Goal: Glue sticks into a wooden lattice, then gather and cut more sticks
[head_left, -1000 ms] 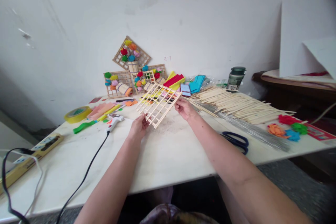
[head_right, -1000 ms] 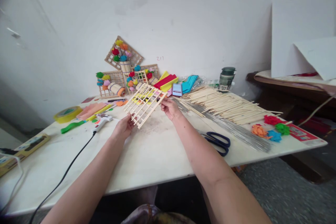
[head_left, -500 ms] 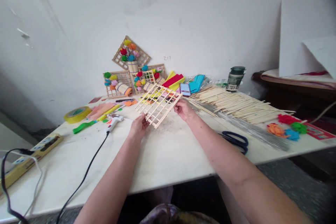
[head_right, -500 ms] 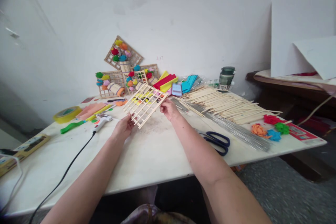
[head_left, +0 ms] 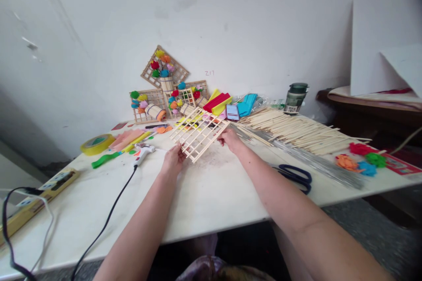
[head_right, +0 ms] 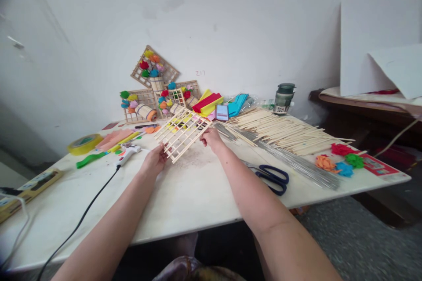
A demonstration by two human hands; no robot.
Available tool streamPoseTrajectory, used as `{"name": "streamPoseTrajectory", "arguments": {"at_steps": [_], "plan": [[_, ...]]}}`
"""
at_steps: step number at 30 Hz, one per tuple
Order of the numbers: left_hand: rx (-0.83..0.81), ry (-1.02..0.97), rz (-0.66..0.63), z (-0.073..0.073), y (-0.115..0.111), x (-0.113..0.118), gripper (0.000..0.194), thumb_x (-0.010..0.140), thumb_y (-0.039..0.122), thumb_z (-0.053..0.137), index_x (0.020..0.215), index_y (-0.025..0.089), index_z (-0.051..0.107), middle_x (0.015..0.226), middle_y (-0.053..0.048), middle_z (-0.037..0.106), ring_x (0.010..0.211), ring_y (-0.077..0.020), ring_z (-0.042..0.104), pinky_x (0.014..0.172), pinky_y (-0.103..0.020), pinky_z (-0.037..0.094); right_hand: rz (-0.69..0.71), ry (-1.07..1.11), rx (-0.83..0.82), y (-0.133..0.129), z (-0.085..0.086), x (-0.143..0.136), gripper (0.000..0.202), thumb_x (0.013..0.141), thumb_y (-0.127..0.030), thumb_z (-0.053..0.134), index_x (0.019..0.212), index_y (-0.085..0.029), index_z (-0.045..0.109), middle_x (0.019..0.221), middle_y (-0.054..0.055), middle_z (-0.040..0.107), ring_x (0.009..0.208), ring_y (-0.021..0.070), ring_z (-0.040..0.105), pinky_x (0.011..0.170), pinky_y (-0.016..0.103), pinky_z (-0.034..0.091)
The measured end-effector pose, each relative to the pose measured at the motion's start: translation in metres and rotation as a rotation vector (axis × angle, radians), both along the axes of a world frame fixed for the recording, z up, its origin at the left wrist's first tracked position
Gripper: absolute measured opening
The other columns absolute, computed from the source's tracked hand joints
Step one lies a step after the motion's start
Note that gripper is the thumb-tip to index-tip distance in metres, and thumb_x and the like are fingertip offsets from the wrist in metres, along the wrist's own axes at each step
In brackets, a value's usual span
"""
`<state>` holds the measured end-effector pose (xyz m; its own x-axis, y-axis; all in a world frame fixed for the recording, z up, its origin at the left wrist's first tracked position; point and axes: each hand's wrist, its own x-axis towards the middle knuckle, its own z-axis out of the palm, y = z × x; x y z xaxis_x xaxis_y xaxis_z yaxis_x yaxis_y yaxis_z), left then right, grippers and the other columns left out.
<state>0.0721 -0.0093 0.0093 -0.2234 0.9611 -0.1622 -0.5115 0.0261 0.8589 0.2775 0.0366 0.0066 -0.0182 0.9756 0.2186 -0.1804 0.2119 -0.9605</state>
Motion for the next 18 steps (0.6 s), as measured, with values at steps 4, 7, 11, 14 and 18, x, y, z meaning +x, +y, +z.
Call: {"name": "streamPoseTrajectory", "arguments": {"at_steps": [4, 7, 11, 14, 18], "plan": [[0.021, 0.013, -0.012, -0.002, 0.000, -0.002, 0.011, 0.084, 0.013, 0.045, 0.080, 0.013, 0.056, 0.064, -0.002, 0.062, 0.054, -0.0100, 0.061, 0.053, -0.021, 0.052, 0.037, -0.464, 0.134, 0.001, -0.013, -0.006, 0.019, 0.046, -0.002, 0.051, 0.041, -0.018, 0.060, 0.037, -0.004, 0.051, 0.037, 0.0077, 0.043, 0.037, 0.018, 0.030], [0.024, 0.017, 0.006, -0.002, 0.000, -0.003, 0.012, 0.084, 0.015, 0.045, 0.079, 0.013, 0.056, 0.062, -0.002, 0.061, 0.053, -0.0101, 0.061, 0.053, -0.021, 0.052, 0.053, -0.538, 0.211, 0.000, -0.018, -0.011, 0.022, 0.045, 0.000, 0.049, 0.042, -0.019, 0.061, 0.039, -0.004, 0.054, 0.042, 0.0085, 0.047, 0.040, 0.018, 0.032], [0.028, -0.014, 0.040, 0.001, -0.002, -0.003, 0.010, 0.083, 0.014, 0.046, 0.083, 0.013, 0.056, 0.066, -0.002, 0.062, 0.054, -0.0096, 0.061, 0.053, -0.021, 0.051, -0.049, -0.243, -0.057, 0.000, -0.010, -0.005, 0.019, 0.054, -0.009, 0.050, 0.061, -0.017, 0.065, 0.038, -0.005, 0.050, 0.030, 0.0068, 0.037, 0.031, 0.019, 0.026], [0.029, -0.031, 0.059, 0.003, -0.004, -0.002, 0.009, 0.083, 0.013, 0.047, 0.083, 0.013, 0.056, 0.068, -0.001, 0.063, 0.053, -0.0088, 0.061, 0.052, -0.020, 0.051, -0.049, 0.099, -0.104, 0.001, -0.001, 0.009, 0.018, 0.056, -0.014, 0.056, 0.072, -0.014, 0.063, 0.040, -0.006, 0.049, 0.031, 0.0059, 0.037, 0.031, 0.019, 0.027], [0.031, -0.020, 0.059, 0.003, -0.004, -0.002, 0.010, 0.084, 0.013, 0.046, 0.080, 0.013, 0.055, 0.068, -0.001, 0.063, 0.053, -0.0087, 0.061, 0.050, -0.019, 0.050, 0.088, 0.391, -0.040, 0.001, 0.007, 0.022, 0.025, 0.055, -0.015, 0.063, 0.080, -0.013, 0.062, 0.048, -0.006, 0.051, 0.038, 0.0035, 0.041, 0.036, 0.016, 0.031]]}}
